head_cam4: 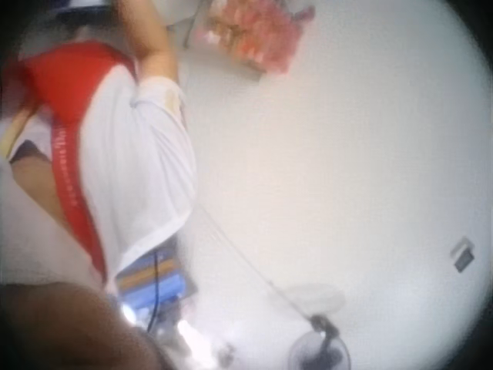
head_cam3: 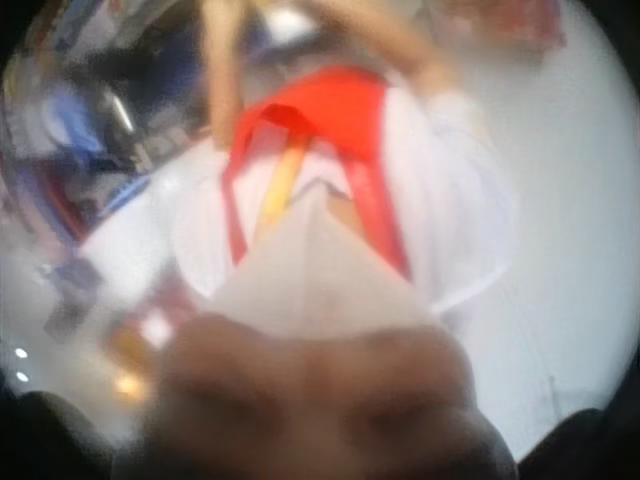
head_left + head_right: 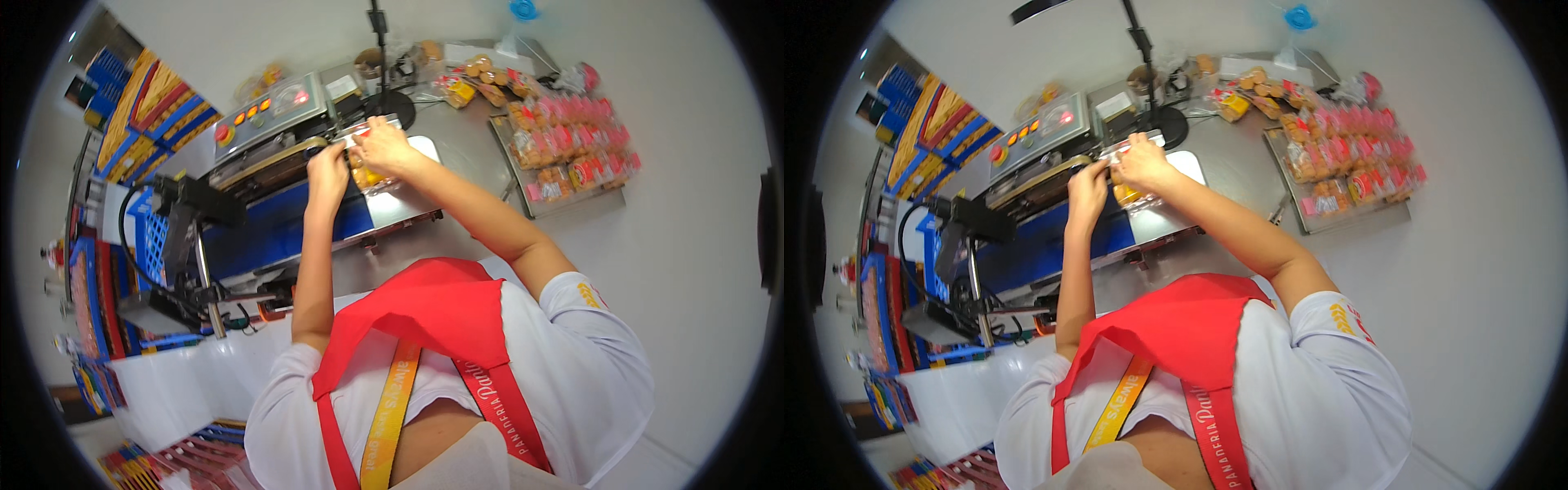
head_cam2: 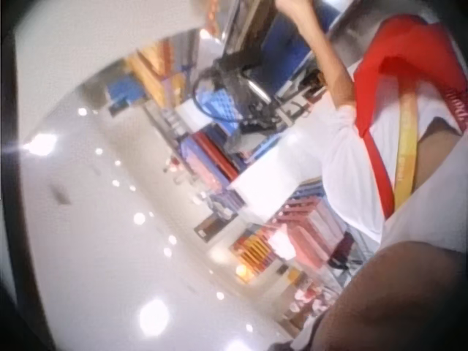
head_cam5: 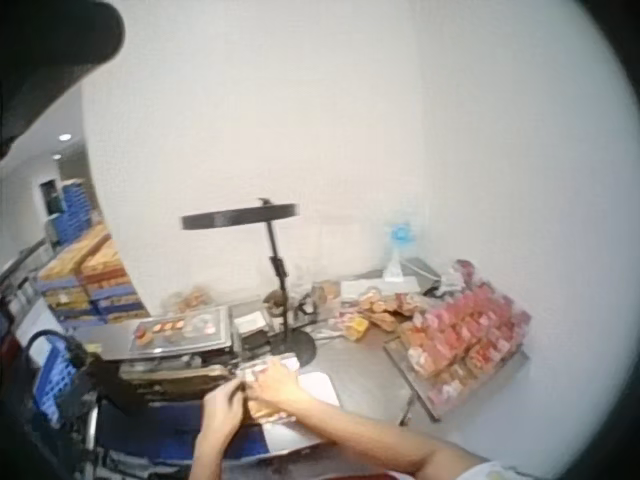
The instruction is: The person moves a metal tray on a stainless steel table, then repeatedly picks up individually wrapped bread rolls from a blue crate and places them onto the tray. The person then picks up each roll and places it into a packaging machine, which seals the roll in a plastic bag. The person then places the packaged roll onto the tray.
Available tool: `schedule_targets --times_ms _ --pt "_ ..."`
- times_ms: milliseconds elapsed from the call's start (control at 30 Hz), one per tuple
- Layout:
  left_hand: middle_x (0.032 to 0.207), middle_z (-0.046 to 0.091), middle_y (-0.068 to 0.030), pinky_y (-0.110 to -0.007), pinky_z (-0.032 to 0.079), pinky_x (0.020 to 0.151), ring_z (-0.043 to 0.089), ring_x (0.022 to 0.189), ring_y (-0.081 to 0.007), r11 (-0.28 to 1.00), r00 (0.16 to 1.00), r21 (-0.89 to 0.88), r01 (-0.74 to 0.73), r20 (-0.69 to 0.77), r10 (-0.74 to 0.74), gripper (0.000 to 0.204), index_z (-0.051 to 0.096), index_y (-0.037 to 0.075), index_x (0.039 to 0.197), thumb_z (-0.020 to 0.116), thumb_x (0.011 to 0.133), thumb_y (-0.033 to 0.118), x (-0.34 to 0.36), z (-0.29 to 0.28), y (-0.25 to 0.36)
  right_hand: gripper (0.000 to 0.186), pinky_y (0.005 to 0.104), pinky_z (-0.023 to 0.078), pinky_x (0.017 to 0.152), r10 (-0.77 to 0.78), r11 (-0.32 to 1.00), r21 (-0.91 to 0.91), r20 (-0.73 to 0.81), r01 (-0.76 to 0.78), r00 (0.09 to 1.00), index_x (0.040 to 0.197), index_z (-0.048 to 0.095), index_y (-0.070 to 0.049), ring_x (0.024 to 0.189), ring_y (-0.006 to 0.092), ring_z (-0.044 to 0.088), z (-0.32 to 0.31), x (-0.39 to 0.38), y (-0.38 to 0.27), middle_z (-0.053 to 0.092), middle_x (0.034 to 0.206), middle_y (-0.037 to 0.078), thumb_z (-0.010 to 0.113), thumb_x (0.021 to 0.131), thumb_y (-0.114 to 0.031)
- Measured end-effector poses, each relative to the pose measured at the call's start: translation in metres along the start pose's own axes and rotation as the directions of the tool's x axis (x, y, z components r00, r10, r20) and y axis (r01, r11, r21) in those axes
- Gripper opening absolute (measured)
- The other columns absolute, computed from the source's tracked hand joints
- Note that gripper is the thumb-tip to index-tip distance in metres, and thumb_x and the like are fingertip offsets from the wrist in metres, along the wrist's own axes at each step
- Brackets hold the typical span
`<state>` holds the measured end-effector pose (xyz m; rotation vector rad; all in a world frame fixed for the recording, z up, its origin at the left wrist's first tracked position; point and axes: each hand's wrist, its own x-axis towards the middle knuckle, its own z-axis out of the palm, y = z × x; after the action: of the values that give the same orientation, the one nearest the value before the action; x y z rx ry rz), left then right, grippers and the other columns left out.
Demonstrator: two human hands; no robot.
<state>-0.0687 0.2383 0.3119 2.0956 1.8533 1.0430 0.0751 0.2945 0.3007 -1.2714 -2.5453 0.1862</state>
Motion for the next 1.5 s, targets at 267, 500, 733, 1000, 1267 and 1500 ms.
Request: schedule_targets --times_ms 267,500,733,1000,1267,1500 --pt "0.118 0.056 -0.0161 -0.033 0.056 0.078 0.062 0.099 -0.0250 0.885 0.946 -0.334 0.325 0.110 -0.306 0.055 0.050 -0.001 0.125 0.070 0.075 -0.001 -0.060 -0.028 0.002 0.044 0.0425 0.048 0.078 -0.085 0.995 -0.064 -0.175 0.075 0.981 0.087 0.068 0.002 0.095 0.0339 0.050 0.018 0.009 -0.051 0.060 0.093 0.020 0.054 0.085 -0.040" --pt "0.119 0.055 -0.0150 -0.032 0.056 0.081 0.062 0.099 -0.0227 0.841 0.927 -0.393 0.371 0.108 -0.359 0.054 0.047 -0.001 0.128 0.066 0.078 -0.006 -0.071 -0.036 -0.021 0.024 0.0445 0.049 0.072 0.074 0.986 -0.107 -0.419 -0.131 0.905 0.077 0.067 -0.005 0.082 0.0347 0.062 -0.042 -0.087 0.087 0.063 0.082 0.019 0.059 0.075 -0.027" --pt "0.117 0.056 -0.0153 -0.032 0.055 0.081 0.062 0.099 -0.0227 0.873 0.923 -0.299 0.384 0.103 -0.371 0.055 0.048 0.001 0.128 0.067 0.077 -0.006 -0.068 -0.053 -0.026 0.013 0.0403 0.046 0.081 0.238 0.773 -0.570 -0.144 -0.277 0.960 0.077 0.069 -0.004 0.109 0.0286 0.046 0.006 -0.291 0.245 0.051 0.113 0.012 0.058 0.073 -0.011" --pt "0.125 0.050 -0.0163 -0.037 0.045 0.094 0.049 0.117 -0.0270 0.995 0.980 -0.069 -0.069 -0.189 0.055 0.051 0.057 0.002 0.118 0.072 0.069 0.002 -0.051 -0.066 0.033 0.016 0.0344 0.045 0.081 0.148 0.936 -0.303 -0.127 -0.180 0.981 0.078 0.068 -0.001 0.099 0.0251 0.046 -0.114 -0.237 0.225 0.054 0.101 0.007 0.068 0.072 -0.017" --pt "0.119 0.052 -0.0219 -0.038 0.043 0.092 0.052 0.112 -0.0287 0.810 0.949 -0.554 -0.193 0.105 0.298 0.070 0.041 -0.005 0.129 0.076 0.073 0.021 -0.021 0.031 0.168 0.020 0.0277 0.046 0.073 0.246 0.826 0.549 -0.146 -0.128 0.958 0.084 0.068 -0.001 0.077 0.0115 0.058 -0.195 -0.140 0.081 0.066 0.083 0.003 0.063 0.085 -0.020" --pt "0.102 0.061 -0.0049 -0.027 0.050 0.077 0.060 0.087 -0.0117 0.051 0.816 -0.819 0.572 0.574 0.075 0.040 0.052 0.005 0.117 0.044 0.097 0.038 0.009 0.041 0.116 0.061 0.0216 0.043 0.066 0.024 0.779 0.625 -0.110 0.051 0.994 0.135 0.039 -0.011 0.068 0.0054 0.056 -0.225 -0.117 0.071 0.060 0.070 -0.001 0.068 0.082 -0.022"
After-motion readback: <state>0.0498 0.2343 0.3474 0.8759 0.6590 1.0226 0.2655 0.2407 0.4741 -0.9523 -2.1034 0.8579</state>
